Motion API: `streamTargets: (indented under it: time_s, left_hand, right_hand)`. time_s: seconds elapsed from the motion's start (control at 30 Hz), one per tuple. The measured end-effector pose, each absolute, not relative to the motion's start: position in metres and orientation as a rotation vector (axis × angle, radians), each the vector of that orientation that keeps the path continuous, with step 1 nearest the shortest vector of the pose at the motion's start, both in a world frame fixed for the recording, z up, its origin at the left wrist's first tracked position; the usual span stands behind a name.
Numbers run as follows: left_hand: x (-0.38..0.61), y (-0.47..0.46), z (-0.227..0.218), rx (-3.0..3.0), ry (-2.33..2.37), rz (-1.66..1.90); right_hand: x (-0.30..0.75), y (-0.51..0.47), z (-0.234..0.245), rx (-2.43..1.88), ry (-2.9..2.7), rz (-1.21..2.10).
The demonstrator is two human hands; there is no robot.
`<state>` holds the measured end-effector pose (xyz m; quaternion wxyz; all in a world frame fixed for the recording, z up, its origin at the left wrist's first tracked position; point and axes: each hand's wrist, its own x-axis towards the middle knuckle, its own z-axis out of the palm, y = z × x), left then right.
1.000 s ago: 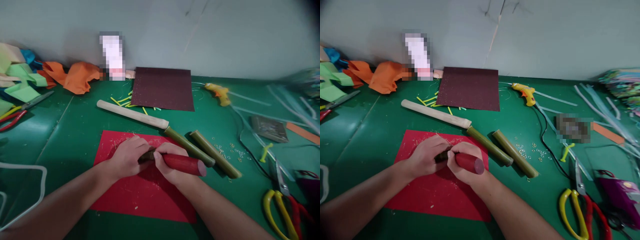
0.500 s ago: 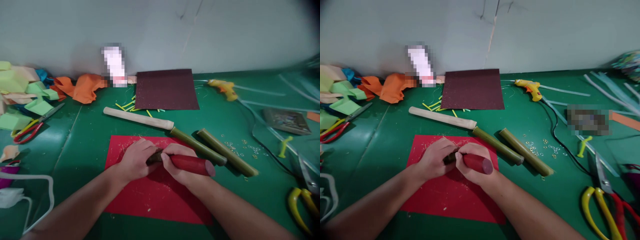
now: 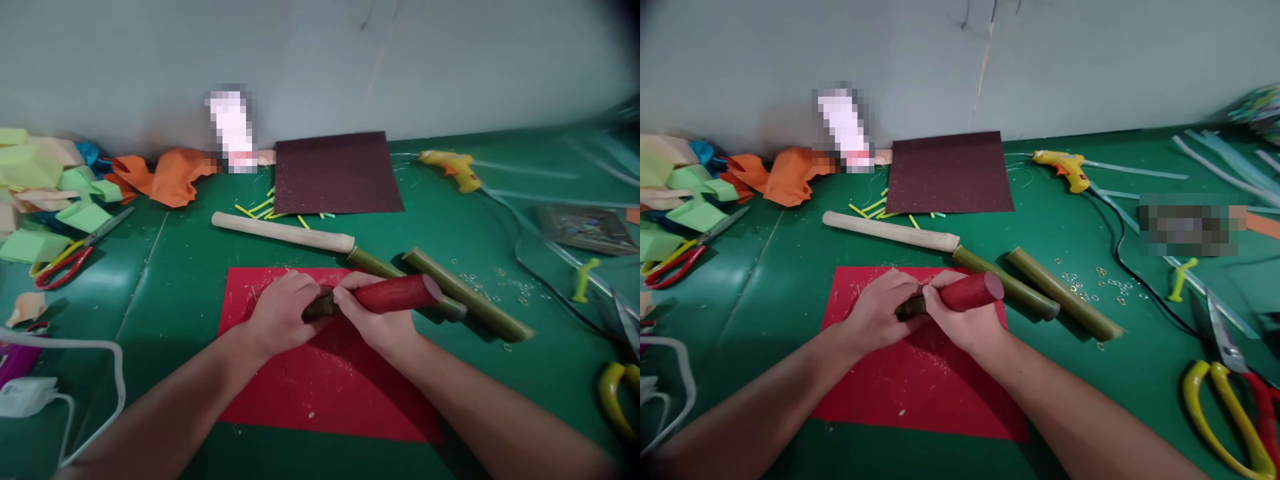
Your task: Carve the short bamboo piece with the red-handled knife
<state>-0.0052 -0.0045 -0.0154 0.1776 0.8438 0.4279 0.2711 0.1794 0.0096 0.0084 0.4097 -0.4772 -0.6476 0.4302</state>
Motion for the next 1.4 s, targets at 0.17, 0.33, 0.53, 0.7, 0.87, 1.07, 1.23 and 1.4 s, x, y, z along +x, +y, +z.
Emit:
streamTargets:
  time_s: [0.17,0.33,0.53,0.7,0.87,1.07,1.23,1.4]
  left_hand:
    - [-0.004,-0.004,-0.014,2.378,1.202,0.768]
    - [-0.004,-0.003,-0.014,2.368,1.197,0.765]
    - [-0.002,-0.003,-0.015,2.349,1.209,0.768]
    - [-0.002,-0.003,-0.015,2.281,1.216,0.747]
    - [-0.001,-0.002,-0.015,2.250,1.207,0.787]
    - [-0.001,-0.001,-0.013,2.226,1.240,0.698]
    - [-0.002,0.000,-0.011,2.282,1.257,0.644]
    - [-0.002,0.001,-0.014,2.275,1.271,0.690]
  right_hand:
    - [0.180,0.010,0.007,-1.244,-1.619,1.074]
    - [0.181,0.010,0.007,-1.227,-1.638,1.095]
    - [0.178,0.009,0.013,-1.299,-1.631,1.101]
    - [0.172,0.007,0.018,-1.433,-1.683,1.038]
    - [0.163,0.001,0.011,-1.419,-1.774,0.868]
    - [0.165,0.002,0.008,-1.375,-1.648,0.966]
    - [0.174,0.004,0.010,-1.265,-1.708,0.944]
    - [0.176,0.007,0.007,-1.282,-1.728,0.877]
